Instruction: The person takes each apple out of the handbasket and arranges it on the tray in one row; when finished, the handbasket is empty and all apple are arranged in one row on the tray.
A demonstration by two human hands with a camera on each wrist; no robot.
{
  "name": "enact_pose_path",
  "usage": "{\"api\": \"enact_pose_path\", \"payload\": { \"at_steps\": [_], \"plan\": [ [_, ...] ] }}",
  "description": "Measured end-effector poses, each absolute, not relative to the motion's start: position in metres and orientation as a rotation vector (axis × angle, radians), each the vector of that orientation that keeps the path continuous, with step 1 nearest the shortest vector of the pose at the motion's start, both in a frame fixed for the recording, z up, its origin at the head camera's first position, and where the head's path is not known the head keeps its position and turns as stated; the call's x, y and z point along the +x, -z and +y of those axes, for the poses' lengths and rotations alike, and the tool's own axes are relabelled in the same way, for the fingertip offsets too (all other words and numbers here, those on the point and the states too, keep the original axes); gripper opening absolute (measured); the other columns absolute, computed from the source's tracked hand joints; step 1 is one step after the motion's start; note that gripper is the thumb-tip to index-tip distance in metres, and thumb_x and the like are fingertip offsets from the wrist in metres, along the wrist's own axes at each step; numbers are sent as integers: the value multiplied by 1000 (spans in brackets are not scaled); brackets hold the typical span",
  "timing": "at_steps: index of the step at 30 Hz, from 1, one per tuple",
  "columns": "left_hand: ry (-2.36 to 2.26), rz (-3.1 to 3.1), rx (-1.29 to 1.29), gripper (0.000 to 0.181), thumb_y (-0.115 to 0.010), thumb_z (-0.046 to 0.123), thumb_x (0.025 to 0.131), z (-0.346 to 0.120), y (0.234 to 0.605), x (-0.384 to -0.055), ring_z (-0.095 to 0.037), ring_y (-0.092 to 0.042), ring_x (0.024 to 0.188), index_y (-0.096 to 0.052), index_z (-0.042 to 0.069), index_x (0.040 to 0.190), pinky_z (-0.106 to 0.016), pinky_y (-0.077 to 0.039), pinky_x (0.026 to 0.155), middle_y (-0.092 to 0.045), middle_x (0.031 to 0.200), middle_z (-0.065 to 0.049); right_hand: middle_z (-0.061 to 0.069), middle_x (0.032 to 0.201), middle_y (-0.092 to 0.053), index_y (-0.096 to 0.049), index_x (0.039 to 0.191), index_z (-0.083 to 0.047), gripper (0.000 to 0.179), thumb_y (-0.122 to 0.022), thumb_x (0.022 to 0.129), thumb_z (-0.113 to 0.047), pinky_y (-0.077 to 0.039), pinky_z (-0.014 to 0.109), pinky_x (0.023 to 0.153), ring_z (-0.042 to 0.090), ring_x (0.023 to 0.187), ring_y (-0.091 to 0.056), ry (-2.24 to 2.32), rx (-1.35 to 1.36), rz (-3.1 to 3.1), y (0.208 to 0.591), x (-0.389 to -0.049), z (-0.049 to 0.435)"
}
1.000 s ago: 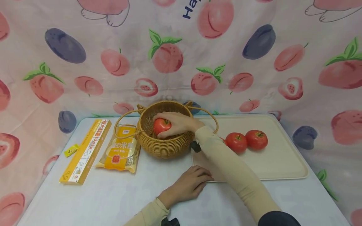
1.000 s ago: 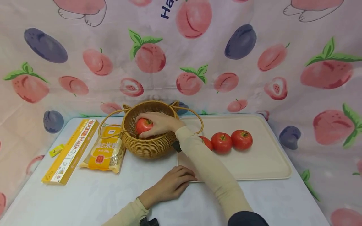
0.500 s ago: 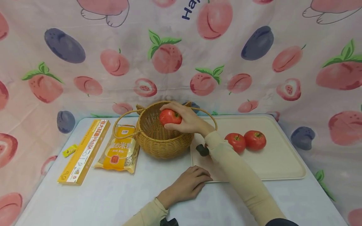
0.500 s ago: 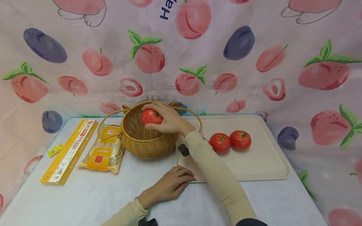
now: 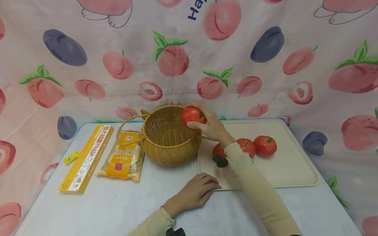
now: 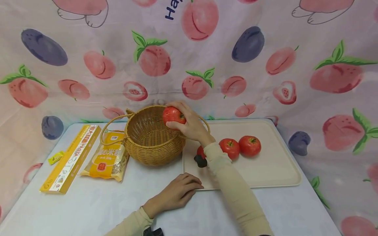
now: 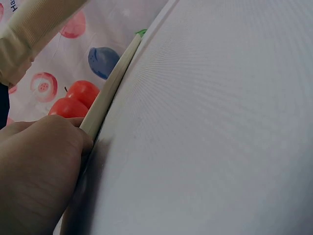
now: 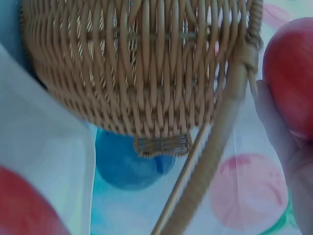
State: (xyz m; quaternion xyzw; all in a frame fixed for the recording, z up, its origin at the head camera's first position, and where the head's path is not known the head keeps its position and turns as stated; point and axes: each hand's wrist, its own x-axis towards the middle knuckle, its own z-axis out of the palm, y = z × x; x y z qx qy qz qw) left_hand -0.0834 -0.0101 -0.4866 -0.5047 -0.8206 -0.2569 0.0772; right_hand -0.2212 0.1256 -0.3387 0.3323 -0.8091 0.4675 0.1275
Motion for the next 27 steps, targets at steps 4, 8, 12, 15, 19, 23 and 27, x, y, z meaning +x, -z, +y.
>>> {"api": "enact_pose_path", "payload": {
  "at_steps": [4, 8, 12, 15, 19, 23, 27],
  "plan": [
    [780, -2457, -1512, 24, -53, 17, 94, -11, 487, -82, -6, -48, 114, -63, 24, 115, -24, -40, 101, -57, 120, 11, 1, 131, -48, -47, 132, -16, 52, -67, 84, -20, -48, 44, 89, 18, 113, -50, -1389, 951, -2320, 333, -212, 136],
    [779, -2459, -1511, 24, -54, 17, 94, -10, 487, -82, -6, -48, 114, -63, 24, 115, -24, -40, 101, -57, 120, 11, 10, 131, -47, -46, 131, -7, 52, -67, 83, -8, -48, 46, 89, 23, 114, -49, -1399, 934, -2347, 314, -193, 145],
    [780, -2470, -1511, 24, -54, 17, 94, -10, 488, -83, -6, -48, 114, -63, 24, 115, -24, -40, 101, -56, 120, 11, 7, 133, -45, -45, 134, -13, 56, -69, 83, -8, -47, 47, 92, 23, 116, -47, -1432, 851, -2446, 309, -184, 158],
    [783, -2475, -1507, 24, -54, 17, 94, -10, 488, -84, -6, -48, 114, -63, 24, 115, -24, -40, 100, -56, 120, 11, 1, 135, -43, -42, 136, -20, 59, -69, 84, -14, -46, 48, 93, 22, 117, -46, -1458, 746, -2539, 312, -181, 170],
    [781, -2474, -1508, 24, -54, 17, 94, -10, 487, -83, -6, -48, 113, -63, 24, 115, -24, -41, 100, -56, 120, 10, -3, 136, -43, -41, 138, -25, 62, -71, 84, -18, -45, 49, 93, 23, 118, -46, -1509, 644, -2603, 321, -179, 188],
    [786, -2475, -1511, 24, -53, 17, 94, -10, 485, -83, -6, -48, 113, -63, 23, 115, -24, -40, 100, -56, 120, 10, -8, 136, -45, -43, 136, -32, 62, -72, 83, -21, -46, 45, 90, 22, 116, -48, -1526, 591, -2623, 333, -179, 205],
    [785, -2475, -1510, 24, -53, 17, 94, -10, 485, -83, -6, -48, 113, -63, 23, 115, -24, -40, 101, -57, 120, 10, -10, 136, -45, -44, 134, -38, 60, -73, 83, -23, -46, 42, 87, 20, 114, -49, -1523, 573, -2620, 346, -177, 220]
  ]
}}
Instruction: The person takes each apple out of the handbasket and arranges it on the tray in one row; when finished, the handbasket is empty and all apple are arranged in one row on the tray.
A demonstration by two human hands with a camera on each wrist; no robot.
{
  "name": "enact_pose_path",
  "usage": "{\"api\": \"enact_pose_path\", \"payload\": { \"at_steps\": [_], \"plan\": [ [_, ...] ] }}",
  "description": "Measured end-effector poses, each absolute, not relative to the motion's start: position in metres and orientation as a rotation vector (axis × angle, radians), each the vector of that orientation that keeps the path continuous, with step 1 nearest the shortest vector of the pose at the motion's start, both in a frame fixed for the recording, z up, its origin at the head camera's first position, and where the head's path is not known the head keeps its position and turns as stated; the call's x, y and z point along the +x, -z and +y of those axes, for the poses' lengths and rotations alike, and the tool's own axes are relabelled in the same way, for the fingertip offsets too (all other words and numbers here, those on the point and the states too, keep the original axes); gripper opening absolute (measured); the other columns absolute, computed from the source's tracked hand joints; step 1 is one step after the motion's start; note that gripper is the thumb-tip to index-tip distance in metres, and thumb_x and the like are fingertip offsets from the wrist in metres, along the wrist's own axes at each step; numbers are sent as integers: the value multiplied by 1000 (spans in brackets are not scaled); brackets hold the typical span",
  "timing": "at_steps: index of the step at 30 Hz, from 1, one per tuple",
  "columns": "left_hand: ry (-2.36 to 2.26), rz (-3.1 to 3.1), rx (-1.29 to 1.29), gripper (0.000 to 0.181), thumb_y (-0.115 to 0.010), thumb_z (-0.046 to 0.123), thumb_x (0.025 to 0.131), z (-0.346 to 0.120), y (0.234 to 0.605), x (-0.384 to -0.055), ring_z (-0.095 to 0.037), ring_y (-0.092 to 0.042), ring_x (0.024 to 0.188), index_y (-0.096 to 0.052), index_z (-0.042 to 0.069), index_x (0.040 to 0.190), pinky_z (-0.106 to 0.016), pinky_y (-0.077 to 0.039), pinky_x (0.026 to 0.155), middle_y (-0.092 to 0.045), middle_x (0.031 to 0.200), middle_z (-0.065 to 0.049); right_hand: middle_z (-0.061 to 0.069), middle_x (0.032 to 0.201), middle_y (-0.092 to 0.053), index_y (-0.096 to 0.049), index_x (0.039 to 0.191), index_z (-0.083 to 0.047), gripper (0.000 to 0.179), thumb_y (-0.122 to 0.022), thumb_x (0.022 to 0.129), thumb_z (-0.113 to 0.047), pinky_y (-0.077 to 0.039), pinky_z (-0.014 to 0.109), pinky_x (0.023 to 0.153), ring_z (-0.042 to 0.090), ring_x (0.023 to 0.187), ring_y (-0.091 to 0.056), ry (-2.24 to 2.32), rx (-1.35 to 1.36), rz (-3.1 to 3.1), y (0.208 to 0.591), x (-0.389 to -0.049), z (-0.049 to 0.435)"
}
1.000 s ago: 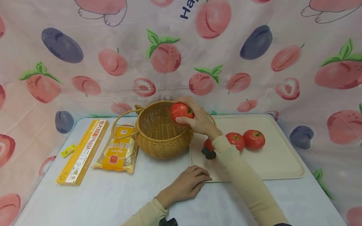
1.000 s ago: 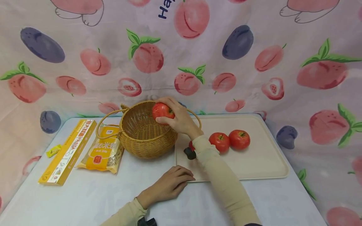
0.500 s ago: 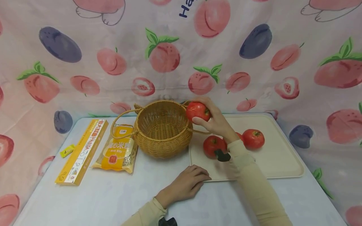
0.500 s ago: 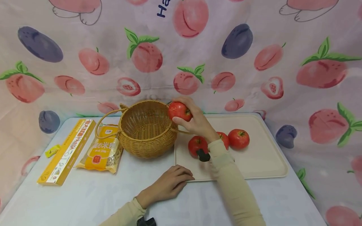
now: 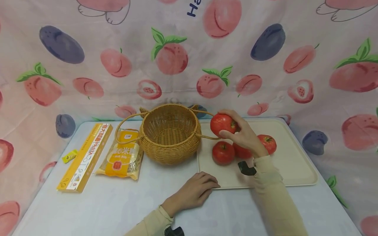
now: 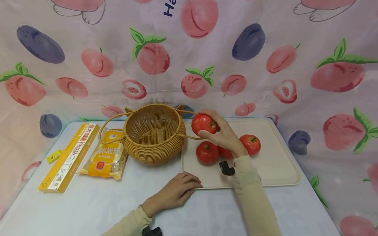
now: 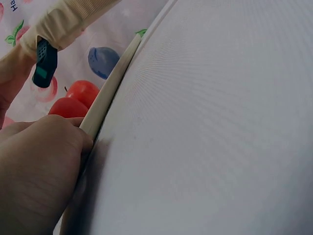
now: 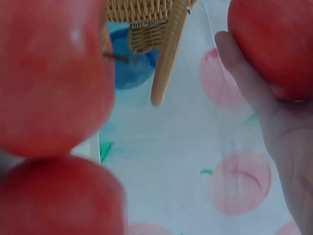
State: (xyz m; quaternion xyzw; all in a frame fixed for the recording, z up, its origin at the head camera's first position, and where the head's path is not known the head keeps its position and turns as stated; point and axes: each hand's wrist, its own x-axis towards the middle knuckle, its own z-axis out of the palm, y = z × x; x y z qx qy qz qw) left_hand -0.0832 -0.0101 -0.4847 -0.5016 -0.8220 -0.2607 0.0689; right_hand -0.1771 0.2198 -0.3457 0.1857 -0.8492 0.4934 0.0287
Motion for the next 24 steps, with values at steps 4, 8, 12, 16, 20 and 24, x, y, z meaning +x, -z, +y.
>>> {"api": "enact_pose_path", "payload": {
  "at_steps": [4, 8, 12, 16, 20, 24],
  "plan": [
    [776, -2465, -1506, 24, -53, 16, 94, -10, 485, -83, -6, -48, 113, -63, 23, 115, -24, -40, 100, -57, 120, 10, -9, 136, -46, -46, 134, -35, 61, -73, 82, -19, -48, 44, 86, 21, 114, -49, -1561, 578, -2604, 355, -174, 229],
    [785, -2469, -1505, 24, -53, 16, 94, -10, 486, -84, -6, -48, 113, -63, 24, 115, -24, -39, 101, -57, 120, 10, -7, 134, -49, -47, 134, -34, 62, -75, 80, -18, -46, 48, 90, 21, 116, -49, -1552, 551, -2633, 361, -171, 236],
    [803, -2476, -1508, 25, -52, 16, 95, -10, 488, -83, -6, -47, 114, -63, 24, 115, -24, -39, 102, -56, 120, 10, -7, 135, -50, -47, 134, -35, 65, -76, 79, -18, -42, 52, 96, 21, 120, -47, -1559, 522, -2648, 365, -168, 240],
    [807, -2482, -1512, 25, -51, 17, 95, -10, 488, -83, -6, -47, 114, -63, 24, 115, -24, -39, 101, -56, 120, 10, -8, 134, -49, -46, 135, -35, 66, -75, 79, -17, -42, 50, 96, 18, 120, -45, -1587, 503, -2647, 372, -164, 246],
    [799, -2481, -1511, 25, -51, 17, 95, -10, 487, -83, -6, -47, 114, -63, 24, 115, -23, -40, 101, -56, 120, 10, -8, 130, -51, -45, 136, -33, 64, -74, 80, -15, -43, 47, 94, 17, 118, -46, -1615, 504, -2622, 378, -160, 249],
    [792, -2474, -1508, 25, -52, 16, 95, -11, 486, -84, -6, -48, 114, -64, 24, 115, -23, -40, 101, -57, 120, 10, -8, 129, -52, -47, 135, -28, 63, -73, 80, -12, -43, 46, 94, 14, 118, -47, -1623, 502, -2600, 379, -155, 249]
  ]
}}
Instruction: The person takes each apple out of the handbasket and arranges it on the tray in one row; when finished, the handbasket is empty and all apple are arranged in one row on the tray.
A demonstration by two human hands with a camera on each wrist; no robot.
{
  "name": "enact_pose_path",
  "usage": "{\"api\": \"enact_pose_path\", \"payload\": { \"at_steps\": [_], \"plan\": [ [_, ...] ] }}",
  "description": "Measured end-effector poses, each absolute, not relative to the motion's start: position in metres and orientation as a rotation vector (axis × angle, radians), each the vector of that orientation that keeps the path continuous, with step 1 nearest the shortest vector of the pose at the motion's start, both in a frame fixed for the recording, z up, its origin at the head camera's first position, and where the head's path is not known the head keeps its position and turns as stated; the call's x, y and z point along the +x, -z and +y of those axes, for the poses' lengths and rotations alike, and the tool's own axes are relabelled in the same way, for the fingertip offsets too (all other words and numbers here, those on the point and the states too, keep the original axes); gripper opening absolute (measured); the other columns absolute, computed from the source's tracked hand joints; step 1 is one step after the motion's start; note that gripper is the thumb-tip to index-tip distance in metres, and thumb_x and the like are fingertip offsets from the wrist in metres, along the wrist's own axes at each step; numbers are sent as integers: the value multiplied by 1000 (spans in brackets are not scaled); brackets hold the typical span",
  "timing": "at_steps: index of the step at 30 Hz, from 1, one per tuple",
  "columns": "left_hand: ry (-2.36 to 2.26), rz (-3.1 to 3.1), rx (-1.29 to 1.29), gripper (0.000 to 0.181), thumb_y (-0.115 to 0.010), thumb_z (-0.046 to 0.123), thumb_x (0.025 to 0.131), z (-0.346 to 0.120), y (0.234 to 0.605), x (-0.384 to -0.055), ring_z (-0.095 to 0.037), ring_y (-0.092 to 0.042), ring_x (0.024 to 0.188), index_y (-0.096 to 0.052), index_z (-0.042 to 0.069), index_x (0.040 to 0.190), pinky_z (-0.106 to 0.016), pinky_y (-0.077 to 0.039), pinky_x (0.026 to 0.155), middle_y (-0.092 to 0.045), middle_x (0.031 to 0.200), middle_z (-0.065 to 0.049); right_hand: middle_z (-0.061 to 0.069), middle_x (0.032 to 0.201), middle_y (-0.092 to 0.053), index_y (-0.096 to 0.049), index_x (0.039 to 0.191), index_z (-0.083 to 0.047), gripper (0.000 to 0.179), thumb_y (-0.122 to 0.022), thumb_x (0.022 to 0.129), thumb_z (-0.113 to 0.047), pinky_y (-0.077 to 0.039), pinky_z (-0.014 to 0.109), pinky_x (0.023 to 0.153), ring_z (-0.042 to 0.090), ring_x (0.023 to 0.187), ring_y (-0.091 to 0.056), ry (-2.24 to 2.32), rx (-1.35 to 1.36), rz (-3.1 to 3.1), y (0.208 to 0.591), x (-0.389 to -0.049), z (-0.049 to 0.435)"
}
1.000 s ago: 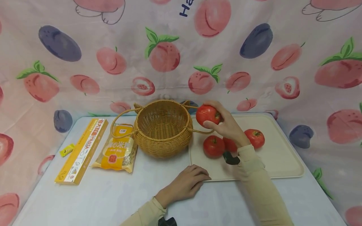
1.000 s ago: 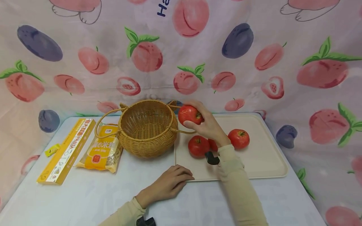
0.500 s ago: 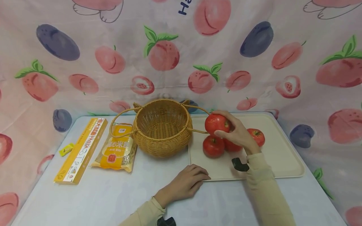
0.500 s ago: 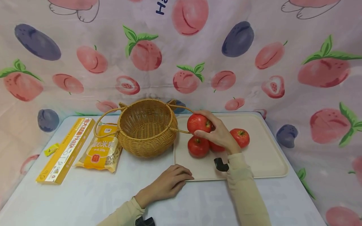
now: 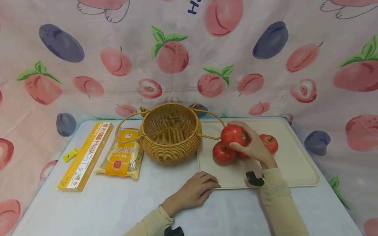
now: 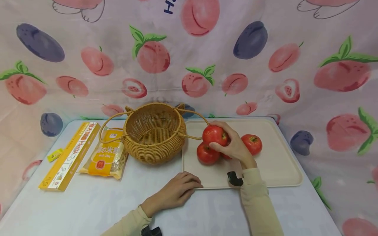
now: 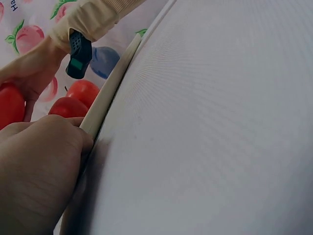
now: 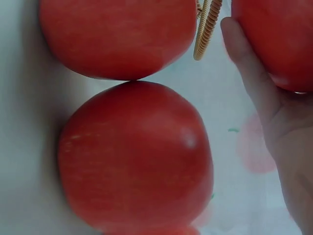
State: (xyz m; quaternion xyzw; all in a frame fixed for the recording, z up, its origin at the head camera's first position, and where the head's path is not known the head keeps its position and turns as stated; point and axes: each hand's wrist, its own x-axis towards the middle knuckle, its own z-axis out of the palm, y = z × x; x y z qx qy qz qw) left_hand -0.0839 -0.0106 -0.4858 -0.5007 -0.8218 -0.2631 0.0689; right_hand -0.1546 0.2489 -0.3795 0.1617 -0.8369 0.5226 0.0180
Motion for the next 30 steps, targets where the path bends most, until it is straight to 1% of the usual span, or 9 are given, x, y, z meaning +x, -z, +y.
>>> {"api": "enact_pose_path", "payload": {
  "at_steps": [4, 7, 13, 16, 20, 23, 27, 30],
  "plan": [
    [794, -2476, -1513, 25, -52, 16, 95, -10, 485, -84, -6, -48, 114, -63, 23, 115, -24, -40, 101, -57, 120, 10, -4, 129, -53, -48, 134, -20, 62, -72, 79, -8, -43, 45, 94, 12, 116, -47, -1620, 512, -2584, 372, -145, 246],
    [800, -2477, -1515, 25, -52, 16, 95, -10, 484, -84, -7, -48, 115, -63, 23, 115, -25, -40, 101, -57, 120, 10, -1, 129, -53, -47, 134, -16, 61, -72, 79, -7, -42, 45, 95, 12, 116, -48, -1601, 510, -2581, 367, -141, 245],
    [798, -2475, -1515, 25, -51, 17, 95, -10, 485, -85, -7, -48, 115, -63, 23, 115, -25, -40, 101, -57, 120, 10, 2, 128, -53, -46, 135, -16, 61, -72, 80, -8, -43, 46, 95, 11, 115, -47, -1552, 477, -2611, 366, -137, 245],
    [794, -2471, -1516, 24, -51, 17, 95, -11, 486, -84, -7, -48, 114, -63, 23, 115, -25, -40, 101, -57, 120, 10, 3, 129, -51, -46, 136, -15, 63, -73, 79, -8, -43, 48, 94, 6, 114, -46, -1492, 485, -2622, 366, -135, 246],
    [799, -2477, -1512, 24, -52, 17, 95, -10, 486, -84, -7, -48, 114, -63, 24, 115, -25, -41, 100, -57, 120, 10, 2, 134, -48, -41, 139, -25, 69, -74, 80, -16, -44, 56, 93, 14, 118, -46, -1402, 443, -2657, 380, -141, 258],
    [802, -2488, -1507, 24, -51, 18, 95, -10, 485, -84, -6, -47, 115, -63, 24, 116, -25, -40, 100, -56, 121, 10, -2, 137, -45, -37, 139, -32, 72, -76, 79, -23, -43, 60, 94, 24, 121, -45, -1394, 373, -2673, 389, -145, 268],
    [804, -2494, -1510, 25, -51, 18, 95, -11, 486, -84, -6, -47, 115, -63, 25, 116, -25, -40, 101, -56, 121, 10, -5, 136, -46, -37, 137, -28, 71, -77, 79, -22, -42, 56, 96, 19, 122, -42, -1429, 299, -2654, 386, -143, 273],
    [811, -2500, -1512, 25, -52, 18, 95, -10, 487, -84, -6, -47, 115, -63, 25, 116, -24, -40, 101, -56, 121, 10, -5, 135, -46, -38, 137, -29, 71, -77, 78, -21, -42, 54, 96, 18, 121, -42, -1431, 251, -2654, 385, -142, 279]
  ]
}}
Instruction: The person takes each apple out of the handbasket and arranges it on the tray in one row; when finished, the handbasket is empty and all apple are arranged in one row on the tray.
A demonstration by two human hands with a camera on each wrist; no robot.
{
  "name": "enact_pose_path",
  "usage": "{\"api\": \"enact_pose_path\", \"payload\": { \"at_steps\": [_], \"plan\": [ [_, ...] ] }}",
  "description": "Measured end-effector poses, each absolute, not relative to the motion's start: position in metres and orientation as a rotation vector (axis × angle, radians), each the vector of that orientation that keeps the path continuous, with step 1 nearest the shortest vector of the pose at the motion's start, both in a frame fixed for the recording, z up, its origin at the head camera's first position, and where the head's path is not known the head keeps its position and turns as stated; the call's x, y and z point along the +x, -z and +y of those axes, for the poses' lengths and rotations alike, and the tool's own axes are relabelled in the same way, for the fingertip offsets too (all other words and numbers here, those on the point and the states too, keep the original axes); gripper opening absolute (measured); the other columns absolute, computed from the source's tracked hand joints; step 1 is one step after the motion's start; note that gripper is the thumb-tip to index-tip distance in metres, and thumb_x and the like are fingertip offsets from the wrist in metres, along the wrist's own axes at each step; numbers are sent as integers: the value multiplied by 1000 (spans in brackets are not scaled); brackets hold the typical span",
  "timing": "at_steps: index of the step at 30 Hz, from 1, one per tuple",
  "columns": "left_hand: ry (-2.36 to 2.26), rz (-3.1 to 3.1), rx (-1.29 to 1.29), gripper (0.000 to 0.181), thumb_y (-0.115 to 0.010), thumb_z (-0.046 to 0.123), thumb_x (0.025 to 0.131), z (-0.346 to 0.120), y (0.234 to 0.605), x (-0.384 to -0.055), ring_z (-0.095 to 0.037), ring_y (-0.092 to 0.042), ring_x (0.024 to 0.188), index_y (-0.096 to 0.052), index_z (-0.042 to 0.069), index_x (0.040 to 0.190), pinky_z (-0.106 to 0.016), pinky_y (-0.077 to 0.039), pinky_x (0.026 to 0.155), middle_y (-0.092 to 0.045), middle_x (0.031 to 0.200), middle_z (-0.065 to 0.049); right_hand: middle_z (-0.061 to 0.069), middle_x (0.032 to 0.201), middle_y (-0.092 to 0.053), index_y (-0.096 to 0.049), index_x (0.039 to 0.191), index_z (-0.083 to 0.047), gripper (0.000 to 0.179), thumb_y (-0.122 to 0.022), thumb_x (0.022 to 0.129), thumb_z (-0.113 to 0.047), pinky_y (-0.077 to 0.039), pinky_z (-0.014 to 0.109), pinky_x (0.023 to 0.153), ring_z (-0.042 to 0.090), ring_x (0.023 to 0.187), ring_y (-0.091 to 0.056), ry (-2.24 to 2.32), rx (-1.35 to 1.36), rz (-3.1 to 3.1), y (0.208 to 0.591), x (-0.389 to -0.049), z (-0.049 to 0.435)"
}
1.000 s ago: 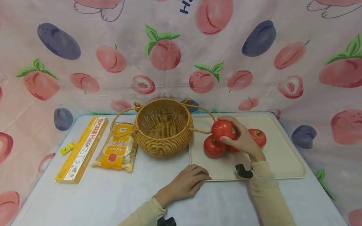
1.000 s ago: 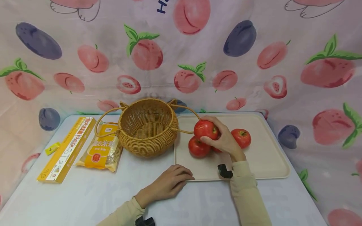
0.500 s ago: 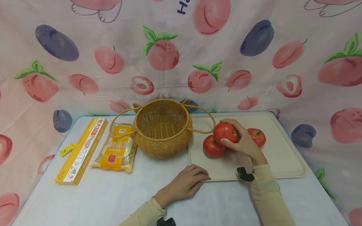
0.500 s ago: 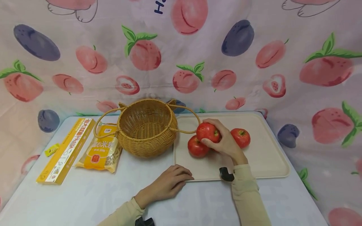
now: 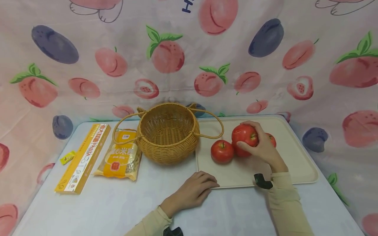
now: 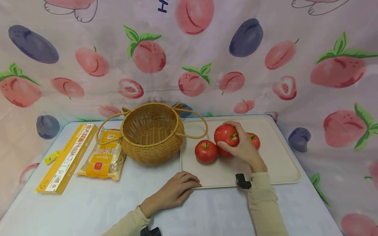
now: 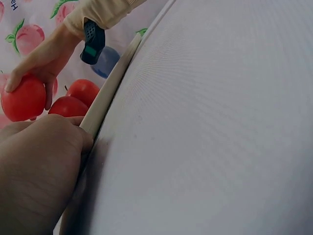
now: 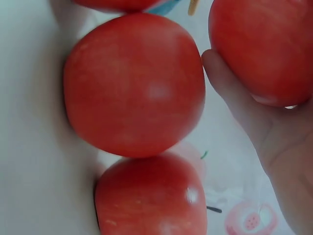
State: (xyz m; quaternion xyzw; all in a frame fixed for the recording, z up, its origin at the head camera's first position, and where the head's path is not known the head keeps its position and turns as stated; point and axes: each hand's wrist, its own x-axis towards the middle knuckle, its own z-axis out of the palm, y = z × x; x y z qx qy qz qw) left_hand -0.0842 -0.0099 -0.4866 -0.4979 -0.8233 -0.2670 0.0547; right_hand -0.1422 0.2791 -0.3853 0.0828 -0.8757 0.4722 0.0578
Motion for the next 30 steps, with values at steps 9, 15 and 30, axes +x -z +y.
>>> {"api": "enact_pose_path", "payload": {
  "at_steps": [9, 15, 30],
  "plan": [
    [809, -2489, -1514, 24, -53, 17, 95, -10, 488, -85, -6, -47, 115, -63, 24, 115, -24, -40, 100, -56, 121, 10, -2, 132, -44, -43, 138, -25, 75, -81, 74, -16, -42, 43, 93, 9, 116, -41, -1243, 255, -2615, 388, -146, 292],
    [796, -2499, -1515, 24, -52, 18, 95, -10, 488, -85, -5, -47, 115, -63, 25, 116, -24, -40, 100, -56, 121, 11, 4, 136, -40, -36, 142, -33, 79, -78, 77, -20, -42, 54, 96, 19, 121, -40, -1230, 190, -2616, 387, -144, 301],
    [804, -2489, -1511, 25, -53, 17, 95, -10, 488, -85, -6, -47, 115, -63, 24, 117, -25, -40, 101, -56, 121, 10, 8, 139, -38, -27, 143, -27, 79, -75, 80, -28, -37, 60, 99, 30, 123, -39, -1354, -25, -2631, 386, -140, 320]
  ]
}}
